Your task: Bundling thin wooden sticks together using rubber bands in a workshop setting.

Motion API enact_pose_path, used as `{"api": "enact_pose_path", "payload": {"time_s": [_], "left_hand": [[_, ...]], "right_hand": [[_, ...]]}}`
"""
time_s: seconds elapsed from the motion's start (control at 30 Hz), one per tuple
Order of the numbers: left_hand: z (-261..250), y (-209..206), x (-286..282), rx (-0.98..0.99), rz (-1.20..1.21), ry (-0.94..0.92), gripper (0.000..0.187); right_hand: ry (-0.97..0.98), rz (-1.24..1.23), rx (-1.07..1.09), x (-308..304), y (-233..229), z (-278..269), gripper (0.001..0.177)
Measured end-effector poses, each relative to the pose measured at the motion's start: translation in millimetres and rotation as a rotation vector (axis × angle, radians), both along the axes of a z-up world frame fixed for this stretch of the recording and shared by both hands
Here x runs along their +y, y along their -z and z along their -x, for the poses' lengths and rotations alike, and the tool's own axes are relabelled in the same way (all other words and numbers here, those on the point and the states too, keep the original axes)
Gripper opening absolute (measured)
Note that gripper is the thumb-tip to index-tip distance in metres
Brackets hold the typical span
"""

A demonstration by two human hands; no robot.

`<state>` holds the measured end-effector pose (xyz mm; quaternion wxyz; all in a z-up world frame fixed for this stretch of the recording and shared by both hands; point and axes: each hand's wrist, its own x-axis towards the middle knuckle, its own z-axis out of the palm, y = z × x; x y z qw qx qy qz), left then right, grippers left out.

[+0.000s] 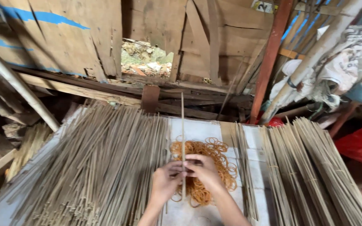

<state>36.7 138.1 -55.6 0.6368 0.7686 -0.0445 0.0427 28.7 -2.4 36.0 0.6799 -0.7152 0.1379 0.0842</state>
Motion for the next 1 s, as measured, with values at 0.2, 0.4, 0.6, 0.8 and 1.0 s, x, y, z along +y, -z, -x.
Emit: {"api": "enact_pose_path", "payload": {"time_s": [0.2, 0.4, 0.6, 0.8, 1.0], "left_hand": [[15, -37, -106, 0.096, -0.109, 0.257, 0.046], [30, -54, -172, 0.393, -0.125, 0.448, 0.046], [33, -41, -185, 0.42, -0.108, 0.485, 0.021], [29, -30, -180, 0.245, -0.266, 0.441, 0.058], [47, -95, -107, 0.262, -0.158, 0.452, 0.026]], "right_hand": [[0.102, 0.054, -0.08, -122, 27, 9, 0.039], [0.236, 0.222, 0.055, -193, 42, 25, 0.037], [0.227, 0.52, 0.093, -205, 57, 27, 0.028], [0.249, 0.917, 0.096, -198, 38, 34, 0.035], [0.212, 0.929, -0.338, -163, 52, 27, 0.015]]}}
